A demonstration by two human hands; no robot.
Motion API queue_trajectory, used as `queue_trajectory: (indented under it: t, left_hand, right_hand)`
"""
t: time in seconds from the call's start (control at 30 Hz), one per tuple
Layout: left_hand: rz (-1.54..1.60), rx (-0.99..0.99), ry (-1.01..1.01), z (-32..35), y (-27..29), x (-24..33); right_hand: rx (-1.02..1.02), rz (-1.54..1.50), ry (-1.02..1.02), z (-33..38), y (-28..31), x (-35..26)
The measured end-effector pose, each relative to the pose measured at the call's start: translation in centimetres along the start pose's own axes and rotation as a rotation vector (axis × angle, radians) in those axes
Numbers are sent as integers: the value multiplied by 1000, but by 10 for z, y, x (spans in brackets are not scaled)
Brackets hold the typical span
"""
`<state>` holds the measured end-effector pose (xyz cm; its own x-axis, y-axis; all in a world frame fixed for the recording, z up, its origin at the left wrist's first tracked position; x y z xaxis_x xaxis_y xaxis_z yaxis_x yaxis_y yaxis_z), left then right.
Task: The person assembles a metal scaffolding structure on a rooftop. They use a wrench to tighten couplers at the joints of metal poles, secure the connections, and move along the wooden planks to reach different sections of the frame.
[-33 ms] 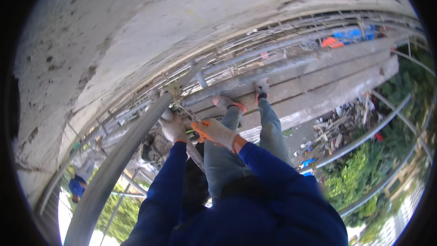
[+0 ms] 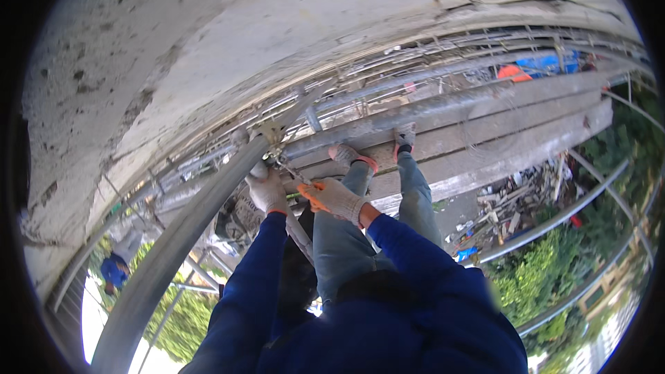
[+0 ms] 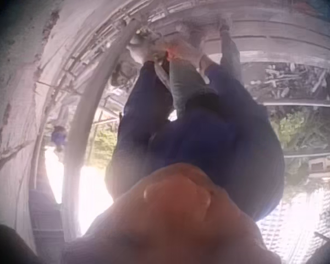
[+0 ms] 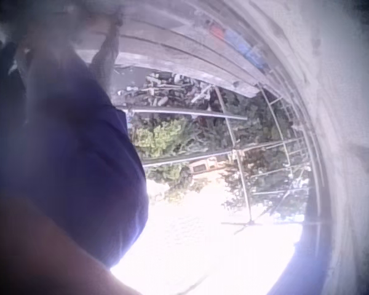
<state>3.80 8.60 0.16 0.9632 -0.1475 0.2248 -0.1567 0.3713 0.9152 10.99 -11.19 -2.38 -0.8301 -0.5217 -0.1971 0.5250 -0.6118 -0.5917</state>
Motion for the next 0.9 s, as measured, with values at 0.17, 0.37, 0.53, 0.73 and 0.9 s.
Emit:
queue_trajectory:
  t: [0.17, 0.37, 0.53, 0.73, 0.9]
  left_hand:
    - [-61, 31, 61, 0, -2, -20]
    - [-28, 117, -22, 1, -5, -23]
    - [-39, 104, -8, 1, -5, -23]
    - [-24, 27, 19, -3, -7, -23]
    - [-82, -40, 41, -3, -11, -27]
  right_hand:
    - [332, 180, 98, -30, 33, 0]
    - [404, 891, 366, -44, 24, -23]
    - [506, 1149, 407, -51, 35, -36]
    - [629, 822, 459, -40, 41, -21]
    - [633, 930, 315, -57, 35, -17]
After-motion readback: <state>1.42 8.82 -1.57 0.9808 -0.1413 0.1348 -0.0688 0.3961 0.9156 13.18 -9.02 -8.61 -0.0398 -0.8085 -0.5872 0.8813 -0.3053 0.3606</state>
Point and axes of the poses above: each hand's wrist, its own z-axis away from the middle knuckle, its own y-axis out of the back of the hand, x = y × z, the point moved 10 cm from there along -z, towards the middle knuckle, and after that the axes turned 9 degrees about -y, right-handed, at the moved point
